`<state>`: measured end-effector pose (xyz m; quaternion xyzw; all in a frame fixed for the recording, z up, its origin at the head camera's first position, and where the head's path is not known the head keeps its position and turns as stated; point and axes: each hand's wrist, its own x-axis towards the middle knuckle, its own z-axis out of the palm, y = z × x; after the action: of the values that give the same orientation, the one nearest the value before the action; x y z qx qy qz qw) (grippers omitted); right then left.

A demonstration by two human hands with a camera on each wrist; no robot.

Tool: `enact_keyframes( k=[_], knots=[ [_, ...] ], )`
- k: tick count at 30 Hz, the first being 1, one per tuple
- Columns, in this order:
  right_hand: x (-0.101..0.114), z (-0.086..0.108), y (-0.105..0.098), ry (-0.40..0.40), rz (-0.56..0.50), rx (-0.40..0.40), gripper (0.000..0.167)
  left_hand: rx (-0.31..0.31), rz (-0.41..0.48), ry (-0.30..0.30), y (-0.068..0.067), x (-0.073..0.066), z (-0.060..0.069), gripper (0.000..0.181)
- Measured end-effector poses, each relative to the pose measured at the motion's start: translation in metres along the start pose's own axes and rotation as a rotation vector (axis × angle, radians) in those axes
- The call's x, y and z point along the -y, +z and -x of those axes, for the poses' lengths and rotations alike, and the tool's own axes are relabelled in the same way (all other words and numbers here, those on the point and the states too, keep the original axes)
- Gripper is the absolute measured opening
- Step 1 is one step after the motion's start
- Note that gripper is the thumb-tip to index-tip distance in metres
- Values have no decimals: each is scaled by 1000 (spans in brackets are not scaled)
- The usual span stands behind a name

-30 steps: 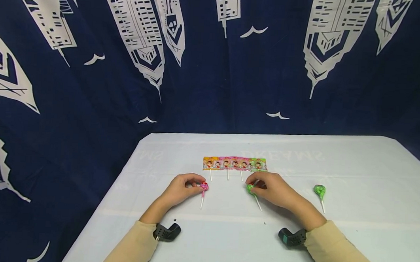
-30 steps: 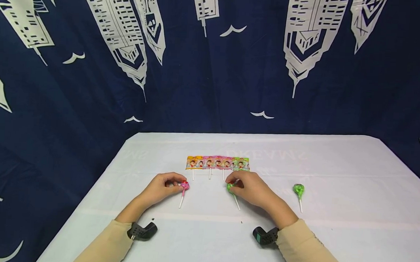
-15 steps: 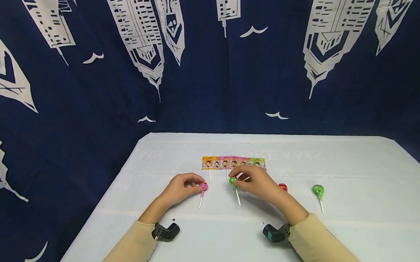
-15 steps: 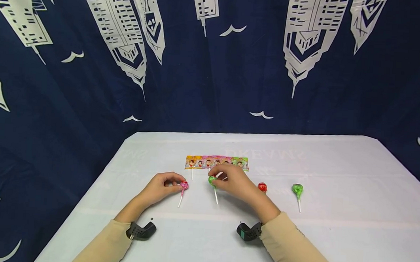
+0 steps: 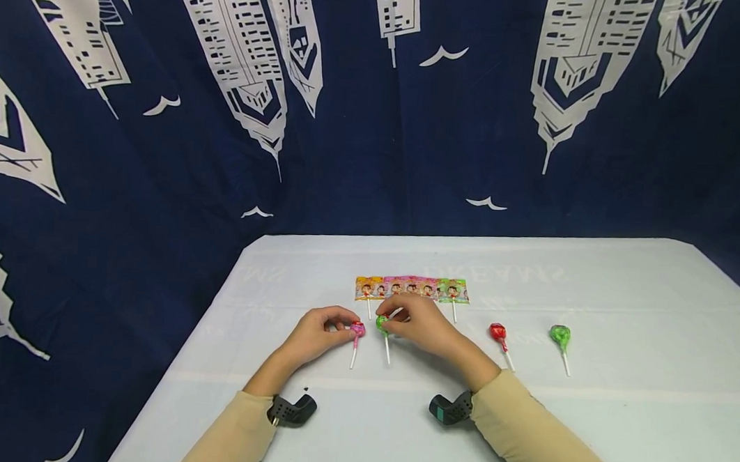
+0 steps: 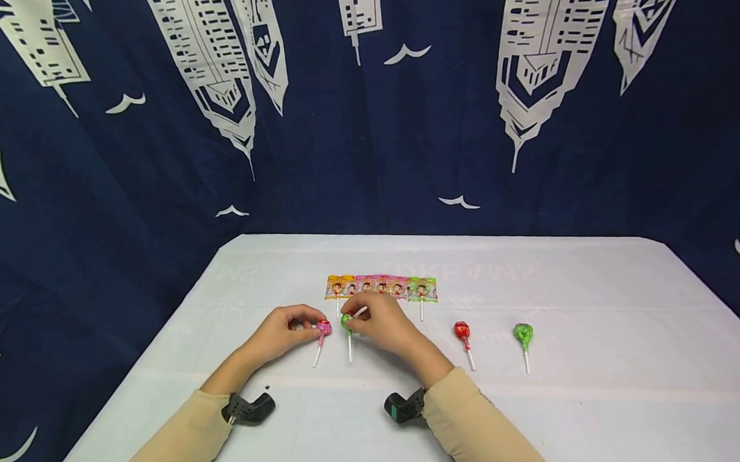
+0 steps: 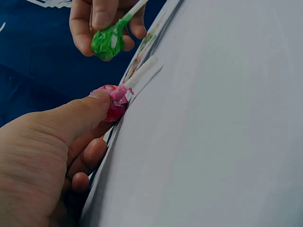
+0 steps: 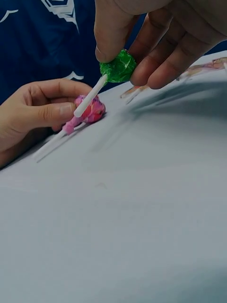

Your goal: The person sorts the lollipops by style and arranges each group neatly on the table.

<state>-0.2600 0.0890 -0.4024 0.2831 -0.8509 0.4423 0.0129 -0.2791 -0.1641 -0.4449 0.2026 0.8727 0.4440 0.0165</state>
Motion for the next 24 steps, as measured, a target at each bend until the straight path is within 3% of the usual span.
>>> enact_keyframes(
  k=[24],
  knots=[
    [-5, -8, 29, 43, 80, -7, 13, -8, -2, 20, 0, 2, -1, 18]
  ],
)
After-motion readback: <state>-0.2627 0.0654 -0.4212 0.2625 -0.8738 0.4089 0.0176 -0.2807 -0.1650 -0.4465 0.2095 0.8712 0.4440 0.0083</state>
